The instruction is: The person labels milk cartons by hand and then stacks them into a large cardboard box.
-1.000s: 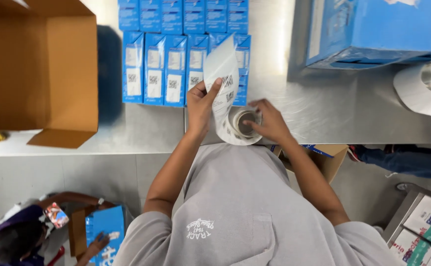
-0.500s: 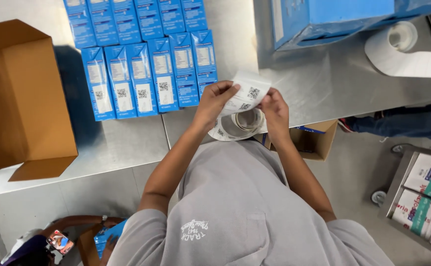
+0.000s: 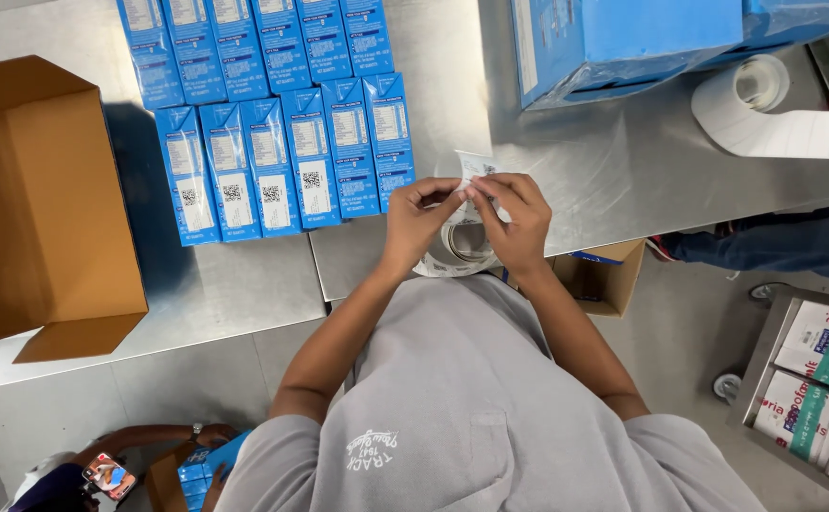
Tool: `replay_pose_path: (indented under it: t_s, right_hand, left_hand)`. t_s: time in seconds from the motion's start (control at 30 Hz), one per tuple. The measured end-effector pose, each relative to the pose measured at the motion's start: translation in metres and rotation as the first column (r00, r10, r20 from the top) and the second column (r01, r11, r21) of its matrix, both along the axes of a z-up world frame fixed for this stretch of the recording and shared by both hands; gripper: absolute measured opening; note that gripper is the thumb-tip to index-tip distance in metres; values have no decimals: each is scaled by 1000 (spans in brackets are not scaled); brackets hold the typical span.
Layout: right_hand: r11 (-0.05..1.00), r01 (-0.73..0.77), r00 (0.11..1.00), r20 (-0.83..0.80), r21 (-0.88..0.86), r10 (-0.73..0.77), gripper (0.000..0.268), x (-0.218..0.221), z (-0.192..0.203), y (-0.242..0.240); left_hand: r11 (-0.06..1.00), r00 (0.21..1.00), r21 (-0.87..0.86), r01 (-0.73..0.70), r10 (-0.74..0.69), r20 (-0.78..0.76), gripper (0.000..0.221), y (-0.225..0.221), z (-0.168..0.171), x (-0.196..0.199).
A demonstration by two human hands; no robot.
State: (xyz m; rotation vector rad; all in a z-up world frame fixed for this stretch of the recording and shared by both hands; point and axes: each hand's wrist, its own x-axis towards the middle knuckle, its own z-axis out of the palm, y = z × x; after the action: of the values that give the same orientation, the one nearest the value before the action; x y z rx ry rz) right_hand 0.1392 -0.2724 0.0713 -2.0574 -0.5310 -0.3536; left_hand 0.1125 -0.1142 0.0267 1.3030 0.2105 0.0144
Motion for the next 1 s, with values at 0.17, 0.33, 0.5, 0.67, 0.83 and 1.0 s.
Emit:
replay_pose_path:
  t_s: [0.17, 0.33, 0.5, 0.67, 0.83, 1.0]
  right_hand:
    - [985, -75, 988, 120, -156, 94, 20, 9, 9, -1]
    - [932, -162, 956, 182, -323, 229, 18, 16, 12, -10]
    - [942, -173, 968, 128, -288, 217, 13, 21, -1, -17]
    - [726, 389, 825, -566, 567, 0, 2, 47, -60, -57]
    - [480, 550, 825, -536, 684, -180, 6, 43, -22, -44]
    - [986, 155, 917, 382, -68, -118, 14, 16, 14, -11]
  left_hand:
    - [958, 988, 277, -70, 28, 154, 14, 2, 21, -1]
    - [826, 964, 558, -80, -79, 255, 17, 5, 17, -1]
    - [840, 956, 542, -27, -137, 261, 19, 4, 14, 0]
    - [900, 995, 433, -47, 3, 104, 31, 2, 10, 14]
    - [509, 937, 807, -299, -4, 350, 65, -6, 5, 17]
    - [907, 960, 383, -174, 70, 271, 23, -12, 21, 8]
